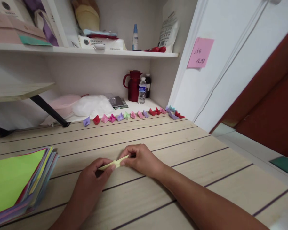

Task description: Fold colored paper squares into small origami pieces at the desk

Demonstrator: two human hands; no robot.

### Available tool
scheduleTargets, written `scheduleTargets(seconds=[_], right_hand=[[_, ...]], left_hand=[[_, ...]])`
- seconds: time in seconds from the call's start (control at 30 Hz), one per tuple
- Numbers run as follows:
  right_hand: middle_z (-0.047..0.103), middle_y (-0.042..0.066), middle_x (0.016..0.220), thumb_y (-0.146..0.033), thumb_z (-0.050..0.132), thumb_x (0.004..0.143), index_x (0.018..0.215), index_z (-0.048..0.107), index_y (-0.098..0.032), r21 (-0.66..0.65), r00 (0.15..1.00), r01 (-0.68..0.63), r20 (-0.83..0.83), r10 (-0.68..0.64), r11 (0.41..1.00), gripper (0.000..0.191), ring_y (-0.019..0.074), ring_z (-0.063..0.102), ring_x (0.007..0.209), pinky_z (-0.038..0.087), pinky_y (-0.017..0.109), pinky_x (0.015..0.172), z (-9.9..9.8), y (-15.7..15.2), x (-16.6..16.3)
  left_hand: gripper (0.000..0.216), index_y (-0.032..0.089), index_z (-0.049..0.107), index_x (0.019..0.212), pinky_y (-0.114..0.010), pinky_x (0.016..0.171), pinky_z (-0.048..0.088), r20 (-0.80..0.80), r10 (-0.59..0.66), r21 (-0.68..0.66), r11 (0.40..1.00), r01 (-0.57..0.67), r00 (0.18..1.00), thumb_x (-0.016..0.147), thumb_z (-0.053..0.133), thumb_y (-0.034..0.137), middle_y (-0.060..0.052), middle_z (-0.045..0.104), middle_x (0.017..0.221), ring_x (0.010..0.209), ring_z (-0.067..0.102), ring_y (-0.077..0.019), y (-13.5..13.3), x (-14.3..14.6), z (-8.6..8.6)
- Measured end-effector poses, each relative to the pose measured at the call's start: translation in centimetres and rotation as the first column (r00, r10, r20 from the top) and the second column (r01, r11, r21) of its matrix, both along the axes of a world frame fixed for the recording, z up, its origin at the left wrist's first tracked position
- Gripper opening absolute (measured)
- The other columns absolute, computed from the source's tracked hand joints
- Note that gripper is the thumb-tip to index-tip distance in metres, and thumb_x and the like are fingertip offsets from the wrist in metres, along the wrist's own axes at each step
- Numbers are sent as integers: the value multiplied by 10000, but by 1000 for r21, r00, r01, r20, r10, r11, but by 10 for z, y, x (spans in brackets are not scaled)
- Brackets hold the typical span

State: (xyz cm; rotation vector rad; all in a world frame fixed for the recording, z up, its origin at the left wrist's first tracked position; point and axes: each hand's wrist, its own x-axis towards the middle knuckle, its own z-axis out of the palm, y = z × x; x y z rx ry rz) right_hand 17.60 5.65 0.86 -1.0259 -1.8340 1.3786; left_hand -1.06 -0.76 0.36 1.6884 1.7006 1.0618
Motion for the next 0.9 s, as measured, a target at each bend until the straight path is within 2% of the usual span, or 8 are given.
scheduleTargets(seconds=[0.1,0.17,0.33,0.43,0.57,0.67,0.8,0.9], right_hand=[[647,-8,684,-285,737,775,799,722,-148,-26,1000,5,-2,-5,1000,140,118,530,635,402,222,593,2,0,0],[660,-1,695,-278,694,807,786,716,-145,-16,1000,-2,-3,2,1000,136,124,545,656,415,228,626,3,1,-1],[653,-1,694,-327,605,899,740,674,-149,33,999,-26,27,25,999,248,130,550,676,409,242,663,7,-3,1],[644,-5,744,-397,557,943,796,673,-161,100,997,-59,48,54,993,302,132,555,702,416,245,673,10,-5,2],[684,11,823,-331,726,826,848,699,-168,117,997,-62,52,57,991,166,155,617,768,462,245,686,9,-5,0],[692,14,811,-234,744,804,762,709,-177,231,986,-47,165,9,972,79,155,636,779,478,255,714,7,-4,-2],[693,28,943,-160,771,762,702,712,-197,319,966,-41,256,-45,947,92,191,613,988,435,322,910,7,-3,-1],[675,22,944,-139,774,742,691,718,-206,337,937,-48,341,-74,940,102,199,591,992,405,341,904,9,-4,1]], left_hand=[[309,203,713,874,-279,550,422,53,24,-82,996,-19,998,832,535,452,11,671,633,572,581,-170,-1,0,4],[321,203,718,871,-280,548,411,78,44,-126,991,-34,996,813,556,474,10,671,637,573,568,-170,-2,0,6],[315,198,727,866,-305,654,450,68,31,-130,991,-22,997,817,540,447,-15,726,739,664,620,-190,-1,1,8],[295,191,734,849,-320,703,464,39,11,-109,994,-7,999,805,546,413,-30,744,792,709,647,-201,1,1,6],[284,194,735,816,-319,714,468,15,-2,-94,996,3,1000,803,550,408,-28,738,775,732,660,-204,2,1,3],[275,198,737,809,-312,701,470,-13,-29,-89,996,28,1000,811,547,396,-22,733,762,727,660,-196,2,1,2],[225,210,730,781,-308,709,459,-88,-70,-82,995,63,994,821,538,322,-14,726,769,734,653,-181,2,5,3],[189,217,696,745,-327,739,439,-177,-71,-65,996,61,982,814,521,233,-12,713,781,766,646,-188,2,8,4]])
